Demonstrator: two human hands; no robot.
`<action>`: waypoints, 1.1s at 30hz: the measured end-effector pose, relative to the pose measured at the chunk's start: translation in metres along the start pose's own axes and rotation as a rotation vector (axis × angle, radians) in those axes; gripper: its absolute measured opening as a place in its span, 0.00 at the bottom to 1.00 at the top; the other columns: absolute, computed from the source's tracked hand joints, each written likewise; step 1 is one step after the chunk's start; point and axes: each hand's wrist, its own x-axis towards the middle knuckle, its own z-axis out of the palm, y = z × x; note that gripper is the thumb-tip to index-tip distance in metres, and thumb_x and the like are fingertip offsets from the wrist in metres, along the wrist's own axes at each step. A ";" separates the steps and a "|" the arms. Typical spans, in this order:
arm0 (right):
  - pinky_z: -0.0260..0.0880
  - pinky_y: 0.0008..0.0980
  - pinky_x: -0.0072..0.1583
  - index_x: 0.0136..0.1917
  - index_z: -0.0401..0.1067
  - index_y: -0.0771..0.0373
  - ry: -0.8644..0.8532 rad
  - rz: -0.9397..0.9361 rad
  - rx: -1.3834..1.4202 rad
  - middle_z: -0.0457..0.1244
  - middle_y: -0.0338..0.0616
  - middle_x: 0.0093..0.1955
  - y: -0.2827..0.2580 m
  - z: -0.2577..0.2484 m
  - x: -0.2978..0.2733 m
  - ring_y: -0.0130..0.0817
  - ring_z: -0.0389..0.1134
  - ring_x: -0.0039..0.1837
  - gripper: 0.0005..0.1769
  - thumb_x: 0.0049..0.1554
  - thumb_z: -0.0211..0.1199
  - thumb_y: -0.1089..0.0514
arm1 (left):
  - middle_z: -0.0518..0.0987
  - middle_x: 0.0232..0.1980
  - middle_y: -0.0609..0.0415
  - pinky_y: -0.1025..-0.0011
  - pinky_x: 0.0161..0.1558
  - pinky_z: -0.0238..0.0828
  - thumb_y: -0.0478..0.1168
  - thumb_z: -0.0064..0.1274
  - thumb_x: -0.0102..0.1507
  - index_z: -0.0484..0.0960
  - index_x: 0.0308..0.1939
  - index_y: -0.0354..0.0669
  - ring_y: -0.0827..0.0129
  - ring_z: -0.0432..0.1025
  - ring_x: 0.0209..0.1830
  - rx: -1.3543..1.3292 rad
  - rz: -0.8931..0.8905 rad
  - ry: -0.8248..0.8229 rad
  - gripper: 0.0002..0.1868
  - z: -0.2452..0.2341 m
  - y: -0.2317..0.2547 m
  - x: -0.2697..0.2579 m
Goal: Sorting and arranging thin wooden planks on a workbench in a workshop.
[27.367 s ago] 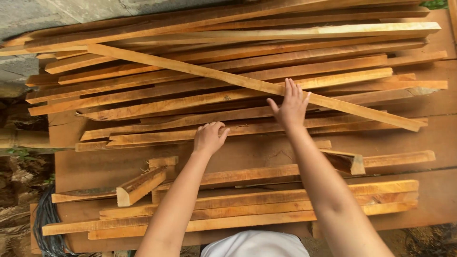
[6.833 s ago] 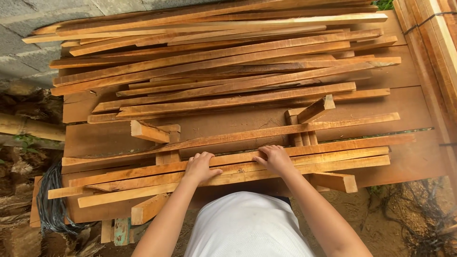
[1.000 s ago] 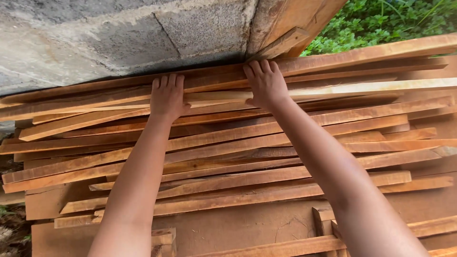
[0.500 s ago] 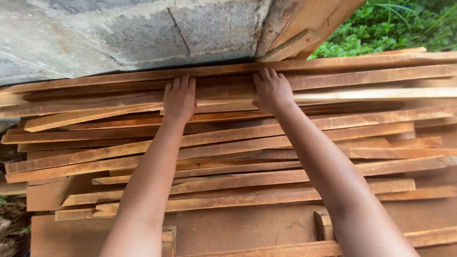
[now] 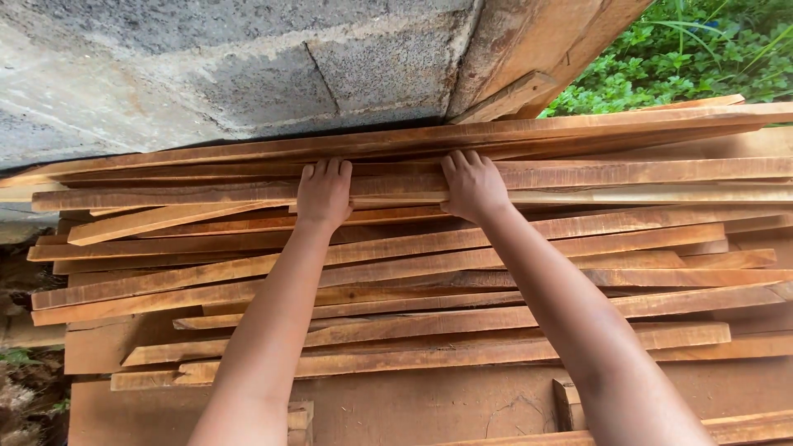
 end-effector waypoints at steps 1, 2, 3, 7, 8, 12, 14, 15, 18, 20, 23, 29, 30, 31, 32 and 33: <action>0.65 0.38 0.61 0.63 0.66 0.56 0.078 -0.006 0.008 0.64 0.42 0.58 -0.003 0.013 -0.004 0.41 0.67 0.62 0.46 0.41 0.71 0.27 | 0.72 0.63 0.49 0.62 0.60 0.60 0.54 0.70 0.54 0.66 0.68 0.45 0.59 0.67 0.64 0.002 0.004 -0.002 0.44 0.006 -0.003 -0.001; 0.65 0.38 0.61 0.63 0.66 0.56 0.082 -0.011 0.007 0.64 0.42 0.58 -0.004 0.019 -0.006 0.41 0.67 0.62 0.46 0.41 0.71 0.27 | 0.72 0.63 0.49 0.62 0.60 0.60 0.54 0.70 0.54 0.66 0.68 0.45 0.59 0.67 0.64 0.003 -0.003 0.000 0.44 0.004 -0.005 -0.004; 0.67 0.39 0.57 0.61 0.67 0.56 0.142 -0.026 0.026 0.66 0.41 0.55 -0.004 0.027 -0.007 0.41 0.70 0.57 0.43 0.41 0.72 0.30 | 0.75 0.58 0.51 0.62 0.58 0.59 0.50 0.69 0.54 0.68 0.65 0.46 0.60 0.70 0.58 0.001 0.037 0.021 0.40 0.002 -0.006 -0.008; 0.72 0.39 0.52 0.59 0.67 0.54 0.137 -0.083 0.068 0.68 0.38 0.51 0.002 0.006 -0.050 0.40 0.74 0.51 0.38 0.41 0.74 0.37 | 0.78 0.46 0.50 0.56 0.52 0.60 0.48 0.67 0.52 0.75 0.53 0.46 0.55 0.75 0.46 -0.077 0.185 0.151 0.28 0.000 0.009 -0.037; 0.72 0.39 0.52 0.59 0.67 0.54 0.136 -0.088 0.071 0.68 0.38 0.51 0.002 0.001 -0.063 0.40 0.74 0.51 0.38 0.41 0.74 0.37 | 0.78 0.46 0.50 0.56 0.52 0.60 0.48 0.67 0.52 0.75 0.53 0.46 0.55 0.75 0.46 -0.077 0.181 0.146 0.28 -0.001 0.016 -0.051; 0.74 0.38 0.56 0.64 0.65 0.54 -0.024 -0.178 0.079 0.67 0.38 0.56 -0.008 -0.030 -0.109 0.38 0.73 0.58 0.43 0.42 0.76 0.36 | 0.77 0.51 0.51 0.54 0.53 0.60 0.56 0.65 0.50 0.73 0.57 0.49 0.55 0.72 0.51 -0.079 0.221 0.017 0.35 -0.039 0.043 -0.108; 0.75 0.37 0.56 0.66 0.65 0.52 -0.079 -0.183 0.065 0.67 0.36 0.59 -0.016 -0.048 -0.121 0.36 0.72 0.61 0.44 0.43 0.74 0.33 | 0.76 0.57 0.54 0.54 0.55 0.59 0.63 0.65 0.49 0.72 0.60 0.52 0.57 0.70 0.56 -0.083 0.222 -0.109 0.40 -0.078 0.048 -0.120; 0.75 0.40 0.54 0.62 0.70 0.54 -0.187 -0.165 0.139 0.69 0.37 0.55 -0.021 -0.056 -0.123 0.40 0.74 0.57 0.41 0.44 0.69 0.27 | 0.74 0.63 0.48 0.49 0.63 0.56 0.70 0.55 0.54 0.71 0.65 0.47 0.53 0.67 0.64 -0.248 0.241 -0.192 0.44 -0.099 0.046 -0.118; 0.76 0.46 0.51 0.57 0.74 0.52 -0.173 -0.124 0.231 0.71 0.39 0.48 -0.014 -0.060 -0.093 0.46 0.76 0.50 0.36 0.48 0.64 0.25 | 0.70 0.70 0.39 0.44 0.70 0.55 0.72 0.50 0.61 0.66 0.72 0.40 0.46 0.64 0.71 -0.389 0.211 -0.144 0.48 -0.112 0.033 -0.075; 0.76 0.49 0.49 0.56 0.75 0.49 -0.057 -0.107 0.254 0.72 0.40 0.44 -0.004 -0.055 -0.060 0.49 0.76 0.47 0.31 0.50 0.64 0.28 | 0.69 0.71 0.37 0.44 0.69 0.57 0.65 0.55 0.63 0.62 0.75 0.38 0.43 0.64 0.71 -0.365 0.158 -0.023 0.47 -0.093 0.022 -0.037; 0.70 0.37 0.62 0.63 0.73 0.55 0.516 -0.166 0.148 0.68 0.42 0.58 0.011 -0.048 -0.008 0.42 0.67 0.67 0.37 0.47 0.70 0.32 | 0.68 0.72 0.48 0.52 0.71 0.55 0.69 0.57 0.60 0.61 0.76 0.46 0.54 0.62 0.73 -0.174 0.091 0.081 0.49 -0.068 0.011 0.016; 0.62 0.39 0.68 0.74 0.62 0.59 0.281 -0.164 0.122 0.63 0.48 0.65 0.007 -0.027 0.043 0.44 0.63 0.69 0.56 0.42 0.70 0.27 | 0.72 0.67 0.47 0.52 0.68 0.56 0.74 0.61 0.48 0.65 0.71 0.44 0.53 0.64 0.68 -0.126 0.003 -0.132 0.57 -0.013 0.004 0.077; 0.63 0.39 0.66 0.67 0.67 0.57 0.287 -0.152 0.056 0.63 0.45 0.60 0.006 -0.017 0.052 0.43 0.64 0.65 0.54 0.38 0.69 0.22 | 0.74 0.63 0.50 0.52 0.64 0.59 0.77 0.58 0.46 0.69 0.65 0.46 0.54 0.66 0.65 -0.133 0.026 -0.085 0.54 0.001 0.001 0.084; 0.64 0.39 0.63 0.61 0.71 0.56 0.292 -0.140 -0.010 0.64 0.43 0.55 0.005 -0.007 0.060 0.41 0.66 0.60 0.54 0.35 0.67 0.16 | 0.76 0.59 0.53 0.53 0.60 0.63 0.80 0.55 0.43 0.73 0.58 0.48 0.56 0.68 0.63 -0.140 0.049 -0.038 0.52 0.015 -0.002 0.090; 0.64 0.39 0.63 0.61 0.71 0.56 0.291 -0.143 -0.008 0.64 0.43 0.55 0.001 -0.009 0.060 0.41 0.66 0.60 0.54 0.35 0.67 0.16 | 0.76 0.59 0.53 0.53 0.60 0.63 0.80 0.55 0.43 0.73 0.58 0.48 0.56 0.68 0.63 -0.141 0.047 -0.042 0.52 0.014 0.001 0.081; 0.65 0.38 0.63 0.60 0.71 0.57 0.270 -0.189 0.028 0.63 0.43 0.56 -0.002 -0.011 0.060 0.42 0.66 0.61 0.50 0.36 0.70 0.21 | 0.72 0.60 0.53 0.54 0.58 0.63 0.78 0.57 0.43 0.70 0.57 0.50 0.56 0.65 0.64 -0.149 0.077 -0.022 0.50 0.012 0.005 0.072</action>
